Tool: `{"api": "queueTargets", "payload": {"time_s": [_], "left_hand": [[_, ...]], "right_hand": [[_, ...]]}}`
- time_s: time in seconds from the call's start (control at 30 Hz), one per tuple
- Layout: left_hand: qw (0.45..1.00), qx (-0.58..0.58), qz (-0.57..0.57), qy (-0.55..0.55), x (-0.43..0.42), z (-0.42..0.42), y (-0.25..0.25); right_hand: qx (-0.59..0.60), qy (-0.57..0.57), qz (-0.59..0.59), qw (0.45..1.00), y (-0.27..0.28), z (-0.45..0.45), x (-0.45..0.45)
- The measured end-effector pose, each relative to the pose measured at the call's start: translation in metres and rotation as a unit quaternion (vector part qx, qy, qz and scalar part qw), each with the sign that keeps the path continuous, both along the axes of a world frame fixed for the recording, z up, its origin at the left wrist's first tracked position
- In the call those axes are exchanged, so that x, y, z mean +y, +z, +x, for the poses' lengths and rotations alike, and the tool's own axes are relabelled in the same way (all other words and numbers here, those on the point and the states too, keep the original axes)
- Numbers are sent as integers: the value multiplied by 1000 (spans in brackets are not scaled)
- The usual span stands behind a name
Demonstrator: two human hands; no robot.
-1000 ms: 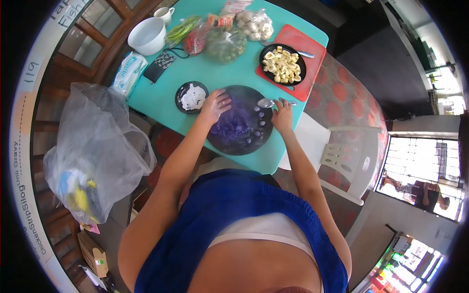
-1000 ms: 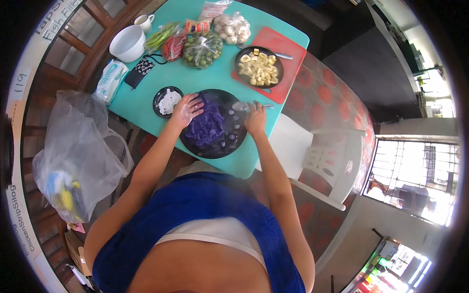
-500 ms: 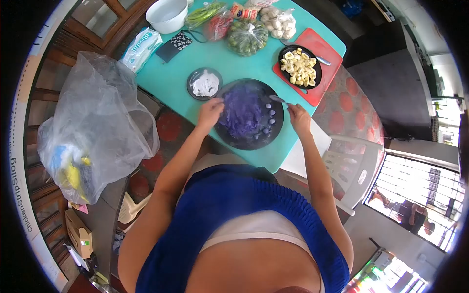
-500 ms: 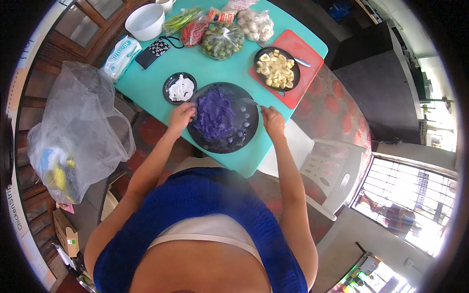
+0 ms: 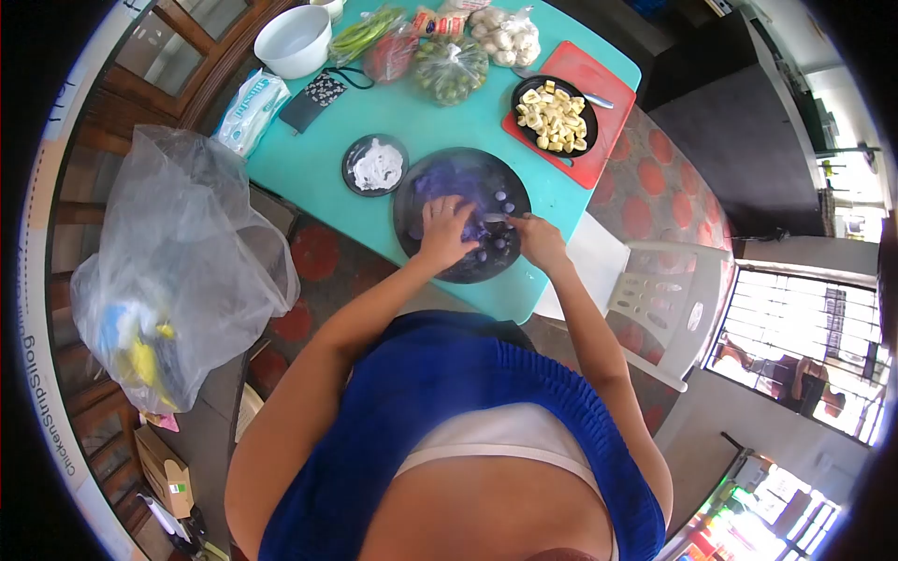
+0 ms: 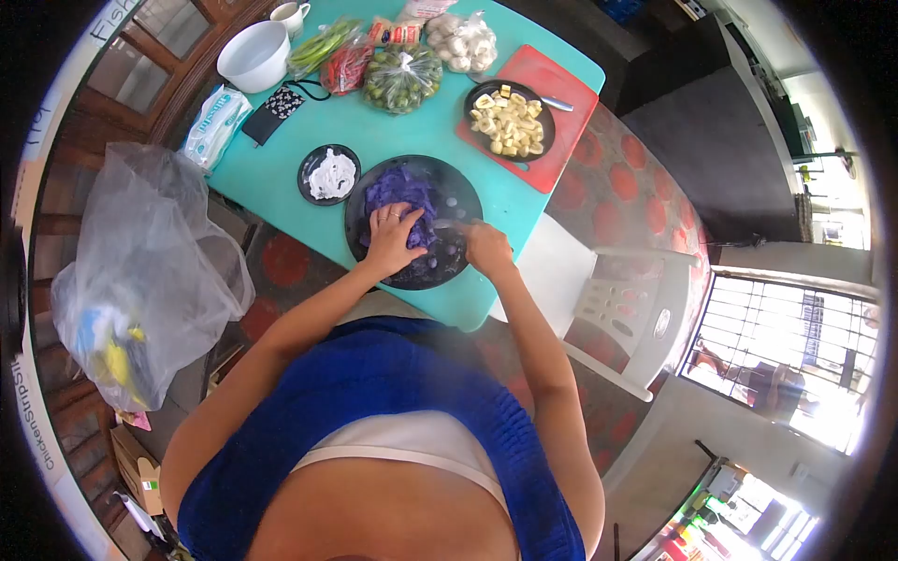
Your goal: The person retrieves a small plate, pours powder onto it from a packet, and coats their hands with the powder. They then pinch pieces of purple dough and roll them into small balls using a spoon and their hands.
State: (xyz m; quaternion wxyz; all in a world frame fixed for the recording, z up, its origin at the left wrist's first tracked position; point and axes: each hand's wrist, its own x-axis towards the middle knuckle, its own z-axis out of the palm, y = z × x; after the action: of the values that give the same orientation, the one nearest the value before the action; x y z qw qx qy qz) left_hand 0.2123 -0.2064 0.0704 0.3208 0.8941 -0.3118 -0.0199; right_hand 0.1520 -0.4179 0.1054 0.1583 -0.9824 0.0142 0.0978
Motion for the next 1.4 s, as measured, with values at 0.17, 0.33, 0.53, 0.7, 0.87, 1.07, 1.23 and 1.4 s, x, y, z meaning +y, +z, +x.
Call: {"api": "queueTargets", "payload": {"time_s": [0.17, 0.33, 0.53, 0.7, 0.87, 1.07, 1.23, 1.4], "left_hand": [[999, -1, 42, 12, -22, 0, -9], [995, -2, 98, 14, -26, 4, -13], [997, -7, 78, 4, -22, 4, -16], [997, 10, 72, -7, -22, 5, -18], [997, 13, 77, -13, -22, 6, -17], [997, 0, 78, -29, -23, 6, -19], [996, 33, 75, -42, -18, 13, -20], [996, 2, 42, -78, -21, 23, -25]], "right_hand": [[7, 6, 13, 1000, -12, 1, -1], [13, 7, 16, 1000, -33, -4, -6], [-49, -18, 13, 999, -14, -14, 6], [-71, -1, -3, 997, 4, -22, 5], [-48, -9, -5, 999, -7, -30, 5], [-122, 34, -41, 991, -27, -30, 9], [-97, 37, -102, 989, -16, -34, 4], [-94, -52, 86, 990, 4, -36, -26]]}}
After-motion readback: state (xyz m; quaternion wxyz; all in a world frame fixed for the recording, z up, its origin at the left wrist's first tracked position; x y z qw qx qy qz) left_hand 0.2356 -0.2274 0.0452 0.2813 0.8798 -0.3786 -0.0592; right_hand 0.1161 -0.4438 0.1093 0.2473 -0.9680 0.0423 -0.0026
